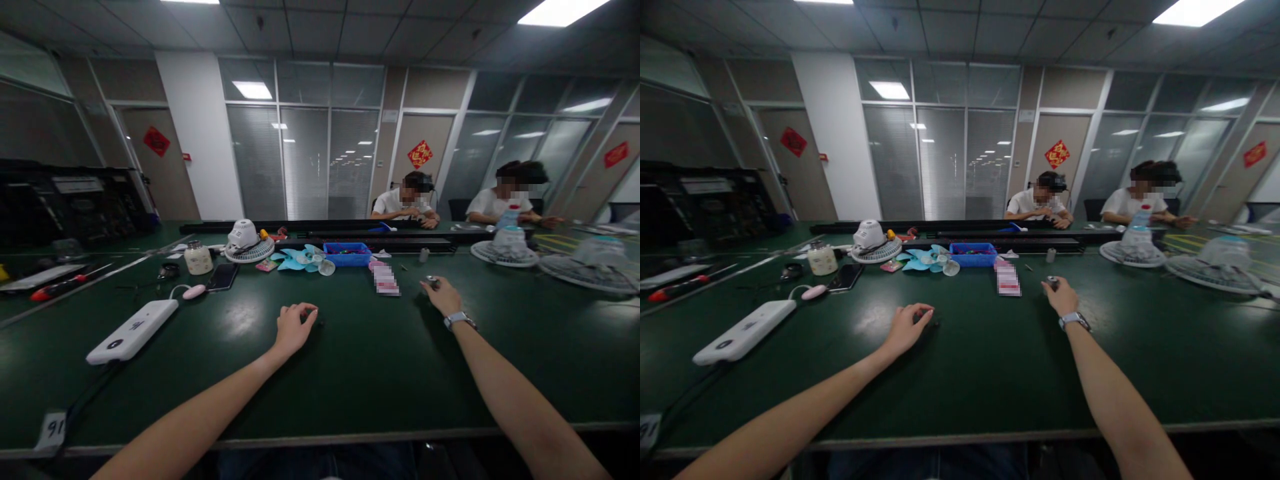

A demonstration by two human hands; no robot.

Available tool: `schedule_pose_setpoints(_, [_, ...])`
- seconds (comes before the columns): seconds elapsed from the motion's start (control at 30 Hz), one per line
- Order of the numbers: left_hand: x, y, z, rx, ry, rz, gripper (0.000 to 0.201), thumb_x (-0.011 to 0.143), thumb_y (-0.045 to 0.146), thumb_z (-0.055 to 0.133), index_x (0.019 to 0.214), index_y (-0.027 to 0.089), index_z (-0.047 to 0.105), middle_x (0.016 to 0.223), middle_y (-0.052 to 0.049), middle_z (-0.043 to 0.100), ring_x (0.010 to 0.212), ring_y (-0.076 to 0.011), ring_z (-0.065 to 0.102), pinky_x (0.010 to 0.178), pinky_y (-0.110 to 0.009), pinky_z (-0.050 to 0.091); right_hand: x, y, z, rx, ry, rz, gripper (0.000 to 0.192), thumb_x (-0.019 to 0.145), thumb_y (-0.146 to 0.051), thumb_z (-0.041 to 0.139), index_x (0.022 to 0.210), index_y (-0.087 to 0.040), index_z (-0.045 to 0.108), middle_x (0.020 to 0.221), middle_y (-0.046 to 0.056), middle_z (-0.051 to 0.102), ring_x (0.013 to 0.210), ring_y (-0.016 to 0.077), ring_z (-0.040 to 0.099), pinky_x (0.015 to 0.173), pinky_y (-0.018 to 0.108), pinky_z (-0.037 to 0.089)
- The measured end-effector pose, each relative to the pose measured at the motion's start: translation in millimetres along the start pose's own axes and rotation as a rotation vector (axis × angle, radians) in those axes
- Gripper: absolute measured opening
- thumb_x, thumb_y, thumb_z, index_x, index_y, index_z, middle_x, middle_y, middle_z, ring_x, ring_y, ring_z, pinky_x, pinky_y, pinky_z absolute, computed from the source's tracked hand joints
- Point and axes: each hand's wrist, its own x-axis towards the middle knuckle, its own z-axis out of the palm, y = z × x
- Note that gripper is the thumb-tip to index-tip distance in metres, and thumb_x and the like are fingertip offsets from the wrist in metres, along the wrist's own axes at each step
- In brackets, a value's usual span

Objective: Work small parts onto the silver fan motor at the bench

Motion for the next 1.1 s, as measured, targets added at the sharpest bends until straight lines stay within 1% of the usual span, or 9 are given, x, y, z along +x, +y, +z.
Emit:
schedule_pose_setpoints(0.1, [2.8,-3.1,3.3,-0.045,0.053,-0.02,0.03,0.091,0.043,0.048,0.104,0.026,0.07,0.095,-0.005,0.068,0.096,-0.0248,0.055,0.088,-0.039,0.04,-7.2,-15.8,-1.0,-0.015,0.152,-0.07,0.064,0.084,-0.048,0.057,0.136,-0.013,0.045,0.125,0.021,0.062,0.114,0.033,0.058,0.091,0.045,0.044])
schedule_pose_setpoints(0.17, [4.1,-4.9,4.5,-0.07,0.082,-0.036,0.029,0.092,0.041,0.047,0.103,0.026,0.07,0.095,-0.005,0.068,0.095,-0.0245,0.055,0.088,-0.039,0.04,-21.2,-39.1,-3.8,-0.025,0.288,-0.214,0.069,0.085,-0.047,0.055,0.141,-0.01,0.037,0.14,0.024,0.048,0.128,0.0341,0.047,0.101,0.051,0.035])
schedule_pose_setpoints(0.23, [5.0,-6.6,5.0,-0.089,0.101,-0.049,0.028,0.092,0.04,0.047,0.101,0.026,0.07,0.095,-0.005,0.068,0.095,-0.0241,0.055,0.088,-0.039,0.04,-45.9,-70.0,-6.9,-0.001,0.289,-0.418,0.061,0.089,-0.044,0.049,0.14,-0.012,0.04,0.145,0.022,0.044,0.132,0.0326,0.043,0.106,0.052,0.031])
schedule_pose_setpoints(0.33, [5.5,-7.4,5.2,-0.104,0.117,-0.061,0.027,0.092,0.038,0.047,0.098,0.027,0.07,0.095,-0.005,0.069,0.096,-0.0244,0.055,0.088,-0.039,0.041,-100.0,-118.3,-8.7,0.09,0.024,-0.779,0.045,0.095,-0.04,0.043,0.133,-0.018,0.053,0.139,0.015,0.053,0.127,0.0267,0.05,0.106,0.047,0.034])
schedule_pose_setpoints(0.43, [5.2,-6.4,5.1,-0.102,0.128,-0.064,0.026,0.091,0.037,0.048,0.097,0.027,0.071,0.094,-0.004,0.069,0.096,-0.0239,0.056,0.089,-0.038,0.042,-154.8,-154.8,-5.8,0.119,-0.314,-1.16,0.041,0.097,-0.036,0.043,0.136,-0.026,0.052,0.144,0.008,0.051,0.132,0.0207,0.046,0.109,0.044,0.032])
schedule_pose_setpoints(0.53, [4.9,-5.2,4.8,-0.1,0.124,-0.057,0.025,0.091,0.036,0.048,0.096,0.026,0.07,0.094,-0.004,0.07,0.095,-0.0231,0.056,0.091,-0.038,0.041,-186.6,-173.8,-1.2,0.094,-0.474,-1.335,0.036,0.098,-0.031,0.044,0.132,-0.027,0.056,0.142,0.005,0.053,0.132,0.02,0.046,0.11,0.044,0.032])
schedule_pose_setpoints(0.83, [4.6,-3.1,1.9,-0.093,0.092,-0.059,0.027,0.092,0.037,0.047,0.098,0.025,0.071,0.096,-0.004,0.07,0.095,-0.0232,0.057,0.092,-0.039,0.041,-185.6,-172.7,3.6,0.224,-0.493,-1.27,0.028,0.093,-0.021,0.053,0.116,-0.028,0.068,0.113,0.0,0.072,0.105,0.0154,0.066,0.092,0.033,0.047])
schedule_pose_setpoints(0.93, [4.9,-3.4,0.9,-0.098,0.074,-0.059,0.028,0.092,0.037,0.047,0.098,0.025,0.071,0.094,-0.004,0.07,0.093,-0.023,0.058,0.089,-0.038,0.043,-163.0,-163.8,0.0,0.213,-0.362,-1.204,0.031,0.092,-0.017,0.053,0.116,-0.027,0.069,0.113,0.002,0.072,0.102,0.0175,0.067,0.089,0.033,0.048])
schedule_pose_setpoints(1.1, [4.6,-3.2,0.5,-0.098,0.062,-0.047,0.029,0.092,0.039,0.046,0.099,0.024,0.071,0.093,-0.004,0.071,0.091,-0.0218,0.058,0.09,-0.037,0.042,-78.8,-113.2,-20.7,-0.01,0.021,-0.829,0.032,0.093,-0.021,0.047,0.115,-0.022,0.07,0.113,0.008,0.072,0.099,0.0233,0.066,0.088,0.036,0.046])
